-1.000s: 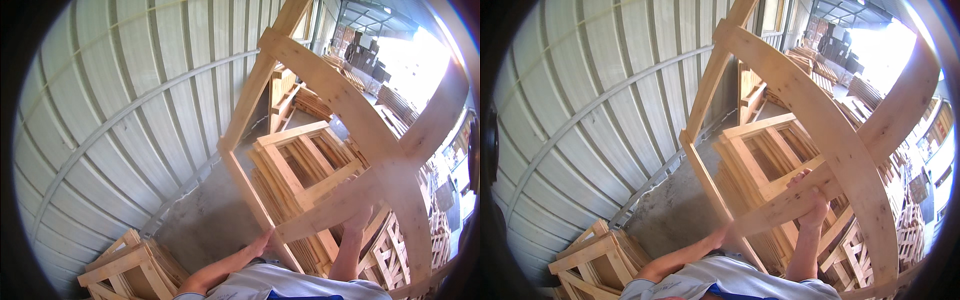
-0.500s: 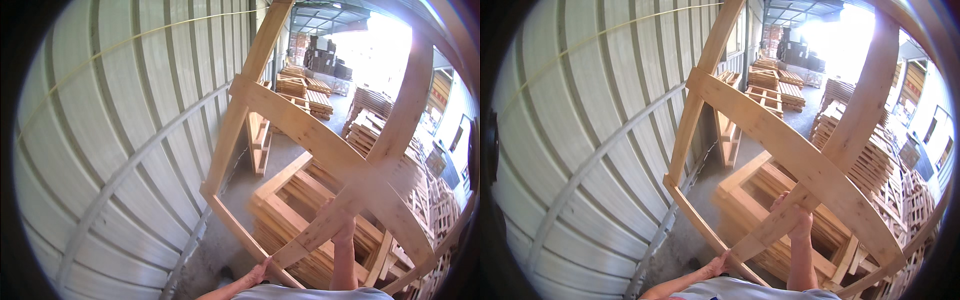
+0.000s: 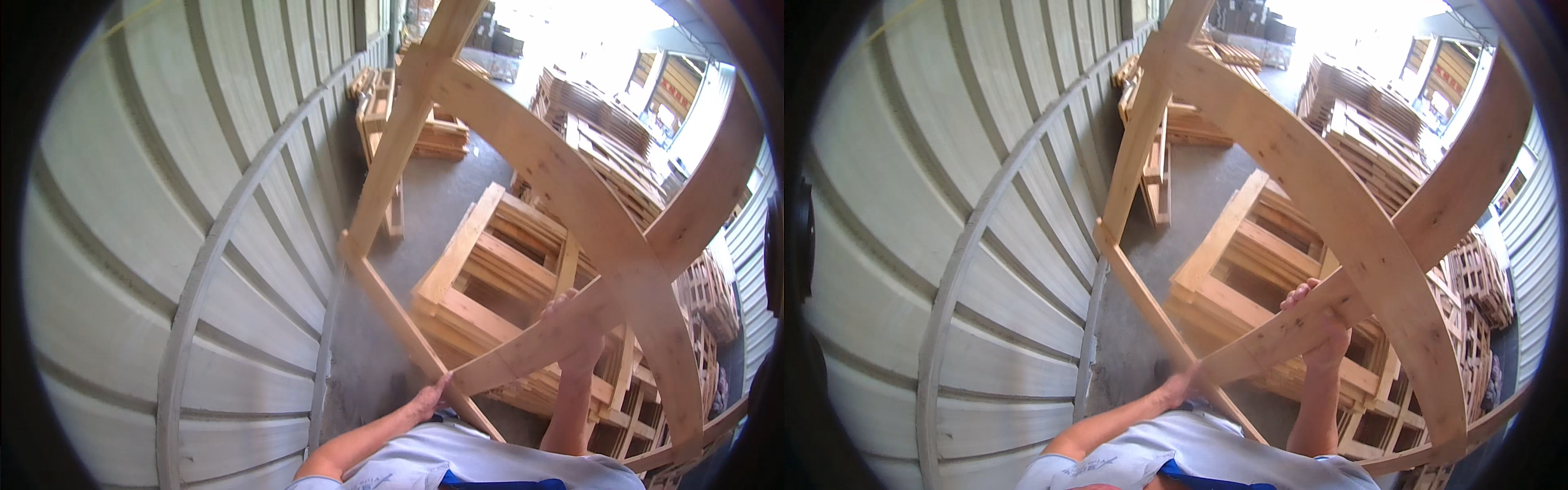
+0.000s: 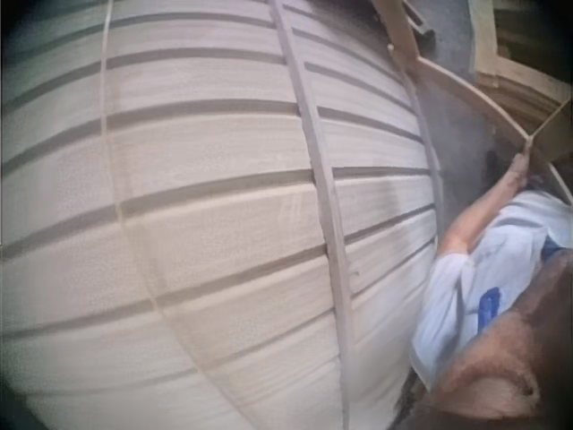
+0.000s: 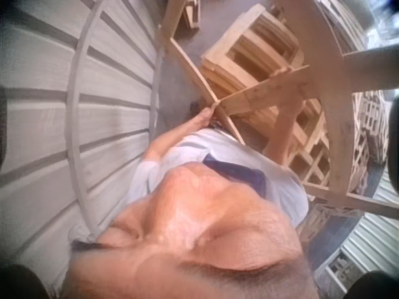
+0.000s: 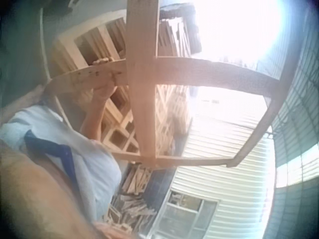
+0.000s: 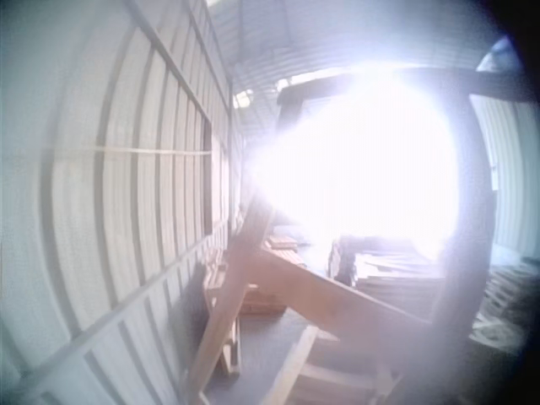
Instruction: The person walks through a warehouse, selects a wooden frame from a stack, carries it to a work area, and uses a hammer to secure the frame's joints. The person then places the frame on a workbench.
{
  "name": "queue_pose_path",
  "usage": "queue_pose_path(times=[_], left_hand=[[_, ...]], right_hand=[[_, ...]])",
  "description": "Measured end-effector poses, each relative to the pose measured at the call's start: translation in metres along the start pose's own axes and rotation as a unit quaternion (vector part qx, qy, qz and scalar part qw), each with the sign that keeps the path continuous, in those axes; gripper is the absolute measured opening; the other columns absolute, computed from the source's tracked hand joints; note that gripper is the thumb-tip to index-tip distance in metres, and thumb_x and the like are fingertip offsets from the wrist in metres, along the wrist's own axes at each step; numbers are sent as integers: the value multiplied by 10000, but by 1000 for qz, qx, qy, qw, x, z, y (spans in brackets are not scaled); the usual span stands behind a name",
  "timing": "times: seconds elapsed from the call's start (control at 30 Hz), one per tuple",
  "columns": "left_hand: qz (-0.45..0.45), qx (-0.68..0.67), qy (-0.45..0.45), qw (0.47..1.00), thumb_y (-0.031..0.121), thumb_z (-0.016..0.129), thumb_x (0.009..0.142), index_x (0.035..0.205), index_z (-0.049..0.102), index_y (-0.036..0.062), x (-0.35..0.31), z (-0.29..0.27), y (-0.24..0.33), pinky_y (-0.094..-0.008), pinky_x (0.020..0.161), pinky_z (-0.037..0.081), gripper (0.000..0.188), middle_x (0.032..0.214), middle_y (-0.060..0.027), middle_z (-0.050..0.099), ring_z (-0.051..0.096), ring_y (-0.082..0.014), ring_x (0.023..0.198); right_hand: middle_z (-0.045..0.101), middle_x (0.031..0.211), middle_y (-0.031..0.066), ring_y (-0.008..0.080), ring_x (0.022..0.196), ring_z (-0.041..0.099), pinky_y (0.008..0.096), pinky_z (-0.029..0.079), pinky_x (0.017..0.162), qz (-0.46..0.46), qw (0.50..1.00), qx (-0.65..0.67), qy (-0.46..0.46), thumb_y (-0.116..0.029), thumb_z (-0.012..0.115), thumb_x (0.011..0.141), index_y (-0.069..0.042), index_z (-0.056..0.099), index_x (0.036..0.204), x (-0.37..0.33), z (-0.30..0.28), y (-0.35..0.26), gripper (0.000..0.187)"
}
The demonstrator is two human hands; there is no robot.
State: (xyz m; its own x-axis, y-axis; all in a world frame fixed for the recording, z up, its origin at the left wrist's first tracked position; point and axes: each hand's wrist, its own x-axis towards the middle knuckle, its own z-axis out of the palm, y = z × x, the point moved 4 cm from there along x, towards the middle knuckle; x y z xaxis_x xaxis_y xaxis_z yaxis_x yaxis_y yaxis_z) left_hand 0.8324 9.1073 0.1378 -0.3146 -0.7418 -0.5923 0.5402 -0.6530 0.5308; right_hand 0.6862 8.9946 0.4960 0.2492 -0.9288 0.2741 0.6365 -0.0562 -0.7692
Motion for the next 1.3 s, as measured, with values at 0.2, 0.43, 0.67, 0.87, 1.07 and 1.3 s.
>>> queue_pose_path(times=[0.2,0.43,0.67,0.87,1.07,1.3], left_hand=[[0,15,-62,998,671,603,804,1291,482,-65,44,-32,71,-448,986,440,891,1226,-171,587,538,-289,1165],[-7,96,-95,991,666,597,812,1373,407,6,72,-39,198,-454,1003,423,887,1325,-149,518,488,-292,1220],[-93,78,-110,987,652,618,806,1414,347,11,110,-65,246,-451,1027,398,924,1400,-146,448,441,-299,1268],[-182,125,-107,970,662,622,795,1393,375,-28,147,-101,313,-469,1043,380,945,1392,-175,454,435,-311,1272],[-214,237,-126,939,653,587,826,1358,401,-82,172,-132,401,-494,1064,353,926,1368,-200,479,442,-326,1275],[-274,192,-190,923,618,537,878,1314,466,-68,210,-136,441,-471,1056,373,816,1309,-180,542,497,-318,1229]], right_hand=[[538,1087,148,283,992,526,411,428,915,-59,997,-40,8,-314,562,839,28,447,1267,39,7,33,560],[523,1041,139,266,971,508,414,415,907,-97,992,-58,56,-286,601,782,22,478,1249,122,22,59,573],[523,1118,166,292,1011,508,421,412,931,-101,990,-90,47,-345,551,862,32,443,1281,189,28,93,574],[538,1078,160,288,961,531,419,428,907,-109,975,-141,131,-349,562,854,41,446,1279,259,33,132,589],[540,1042,157,277,963,536,405,433,893,-114,963,-141,200,-284,561,824,53,453,1257,330,51,177,560],[551,1045,180,281,972,553,399,452,879,-123,936,-180,276,-199,551,798,62,479,1237,383,61,189,515]])
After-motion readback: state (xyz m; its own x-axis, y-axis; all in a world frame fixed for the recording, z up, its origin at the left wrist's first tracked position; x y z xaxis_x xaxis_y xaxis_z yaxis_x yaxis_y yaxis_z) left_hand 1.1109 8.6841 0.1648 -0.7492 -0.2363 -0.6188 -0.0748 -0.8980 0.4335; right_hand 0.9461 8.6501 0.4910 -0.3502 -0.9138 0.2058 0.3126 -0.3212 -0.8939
